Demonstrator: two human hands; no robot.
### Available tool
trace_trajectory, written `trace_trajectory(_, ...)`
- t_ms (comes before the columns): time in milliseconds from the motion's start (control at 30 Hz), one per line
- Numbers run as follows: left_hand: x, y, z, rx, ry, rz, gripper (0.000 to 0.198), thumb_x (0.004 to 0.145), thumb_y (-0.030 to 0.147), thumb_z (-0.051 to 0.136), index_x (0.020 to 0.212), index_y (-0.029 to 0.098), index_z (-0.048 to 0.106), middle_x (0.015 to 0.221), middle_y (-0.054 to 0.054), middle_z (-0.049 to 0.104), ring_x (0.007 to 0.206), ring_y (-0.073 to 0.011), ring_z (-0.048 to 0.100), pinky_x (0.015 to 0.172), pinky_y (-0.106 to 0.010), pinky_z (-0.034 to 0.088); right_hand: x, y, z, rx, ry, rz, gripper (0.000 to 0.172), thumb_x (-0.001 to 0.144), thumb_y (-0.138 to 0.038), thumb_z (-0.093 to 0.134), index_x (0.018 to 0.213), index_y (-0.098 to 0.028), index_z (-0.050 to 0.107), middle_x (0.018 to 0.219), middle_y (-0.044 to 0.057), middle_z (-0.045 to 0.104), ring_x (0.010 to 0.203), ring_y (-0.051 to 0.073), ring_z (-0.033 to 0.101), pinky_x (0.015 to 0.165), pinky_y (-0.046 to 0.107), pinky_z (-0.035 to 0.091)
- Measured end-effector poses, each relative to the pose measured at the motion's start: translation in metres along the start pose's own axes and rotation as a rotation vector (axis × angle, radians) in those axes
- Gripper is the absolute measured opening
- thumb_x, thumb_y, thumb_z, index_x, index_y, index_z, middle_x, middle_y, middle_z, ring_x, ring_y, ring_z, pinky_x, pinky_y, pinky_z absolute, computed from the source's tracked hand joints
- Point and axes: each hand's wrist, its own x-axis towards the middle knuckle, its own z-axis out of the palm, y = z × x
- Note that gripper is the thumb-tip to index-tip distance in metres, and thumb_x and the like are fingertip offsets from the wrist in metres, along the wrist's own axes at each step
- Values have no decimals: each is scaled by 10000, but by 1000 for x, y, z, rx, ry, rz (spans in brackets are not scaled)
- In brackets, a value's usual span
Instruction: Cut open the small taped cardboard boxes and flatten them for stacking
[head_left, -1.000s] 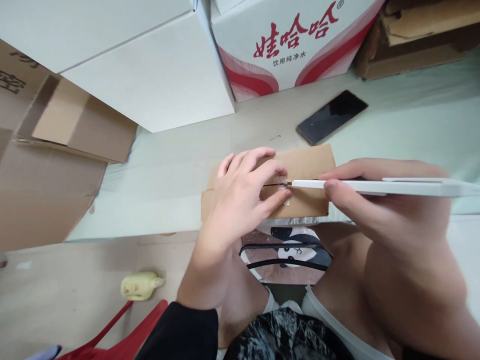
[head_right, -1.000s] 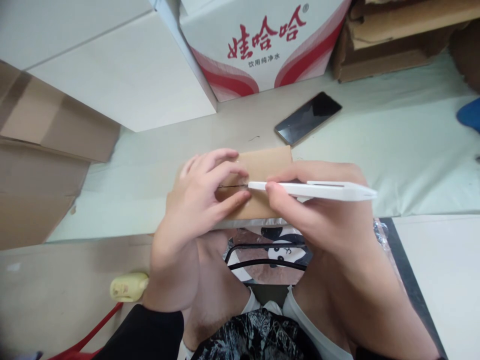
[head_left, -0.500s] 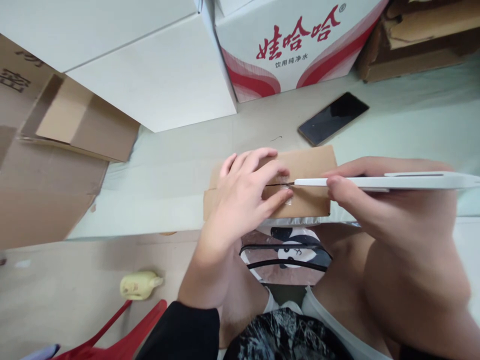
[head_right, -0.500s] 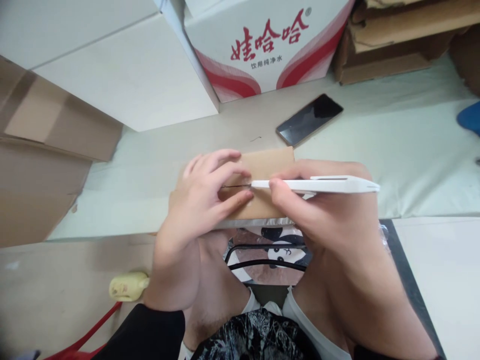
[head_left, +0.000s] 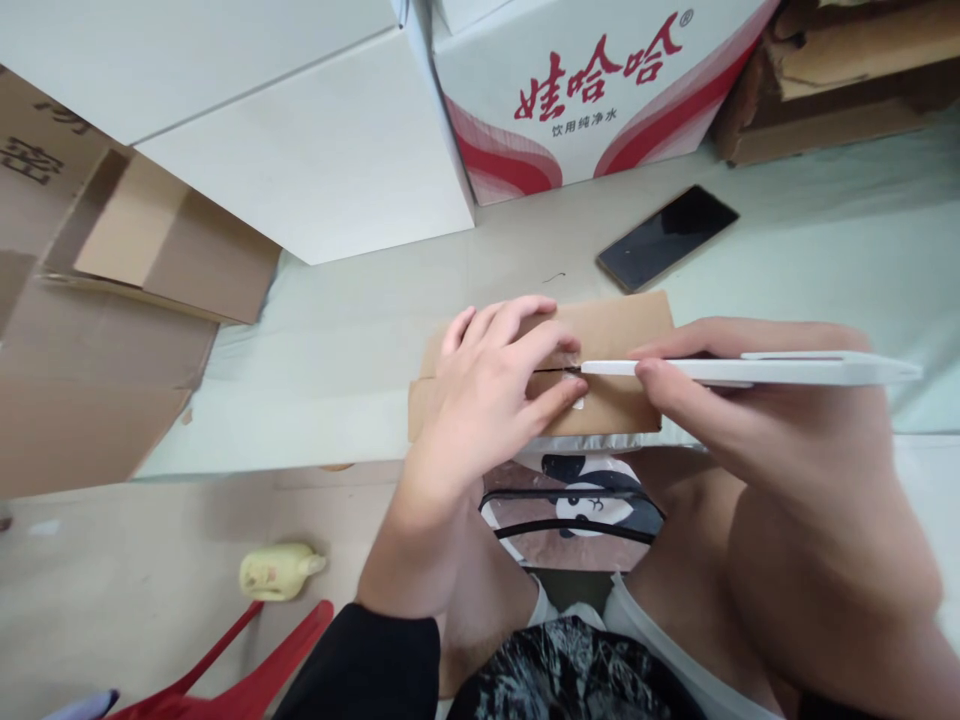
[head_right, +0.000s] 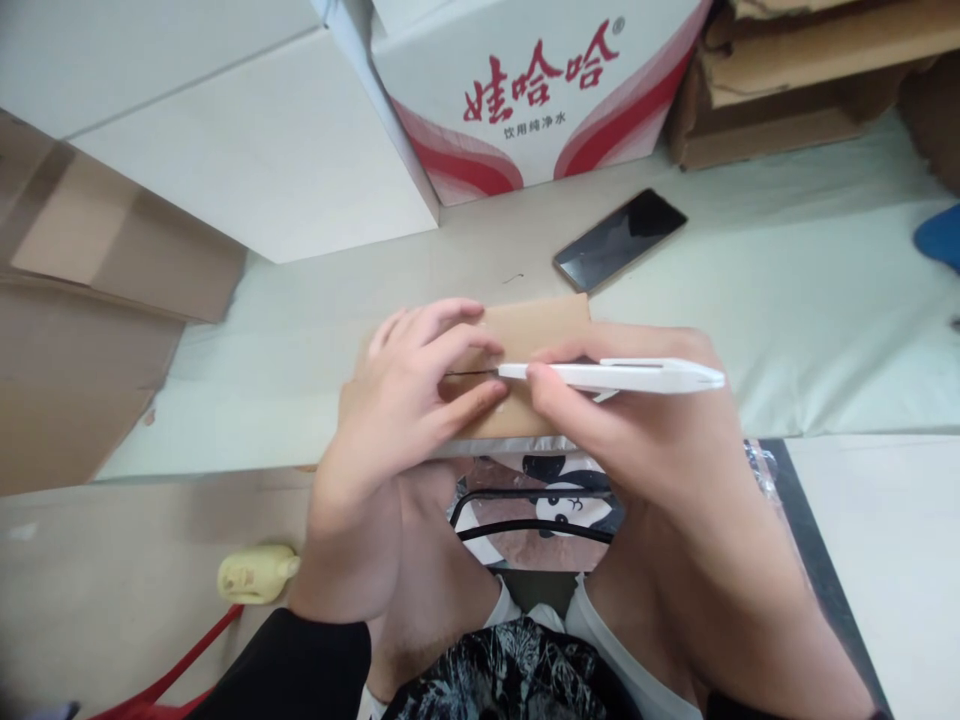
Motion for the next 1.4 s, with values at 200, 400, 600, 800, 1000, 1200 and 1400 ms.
trace_trajectory(200, 1, 0, -1, -5, -11, -9, 217, 970, 412, 642, 1159, 315, 687, 1469, -15, 597, 1373, -273, 533, 1234, -516, 309, -8, 2, -2, 87, 110, 105, 138, 825, -213, 715, 701, -269, 736, 547, -55, 660, 458, 87, 533, 425, 214, 378)
trace_trajectory(400, 1, 0, 0, 8, -6, 3, 201, 971, 399, 645, 1147, 312, 685, 1473, -13, 591, 1366, -264, 536, 1218, -503, 325, 0, 0, -5, -12, -10, -42, 156, 803, -163, 689, 659, -214, 723, 530, -42, 659, 446, 73, 537, 415, 184, 364)
trace_trajectory(600, 1, 1, 0, 14, -11, 0, 188, 973, 391, 640, 1139, 314, 680, 1479, -17, 588, 1364, -264, 534, 1218, -501, 316, 2, -1, 1, 32, 10, -24, 144, 773, -177, 672, 644, -204, 730, 550, -29, 687, 453, 81, 555, 436, 197, 373)
trace_trajectory(800, 2, 3, 0, 11, -7, -19, 173, 969, 379, 636, 1122, 313, 680, 1467, -17, 593, 1360, -264, 539, 1228, -505, 300, 5, 5, 4, 47, 22, 15, 132, 760, -196, 688, 644, -235, 737, 525, -29, 662, 432, 88, 524, 404, 222, 325)
trace_trajectory(1000, -1, -3, -1, 14, 16, 64, 245, 964, 449, 637, 1158, 305, 680, 1447, -46, 590, 1363, -282, 513, 1203, -504, 321, 5, 14, 2, 386, 389, 138, 148, 681, -165, 628, 572, -228, 705, 455, -31, 591, 394, 107, 498, 378, 255, 341)
trace_trajectory(1200, -18, -3, -14, 77, -85, 16, 778, 706, 562, 879, 1392, 323, 601, 1320, -102, 584, 1220, -361, 513, 1023, -560, 441, 14, 16, 3, 533, 595, 110, 168, 568, -189, 529, 484, -217, 672, 347, -16, 477, 316, 127, 427, 312, 297, 231)
trace_trajectory(1400, -24, 5, -13, 143, -90, -56, 704, 790, 348, 846, 1415, 286, 527, 1402, -100, 562, 1272, -352, 498, 1021, -514, 470, 13, 13, 6, 488, 551, 120, 172, 593, -179, 540, 508, -222, 683, 372, -12, 504, 345, 129, 447, 329, 296, 254)
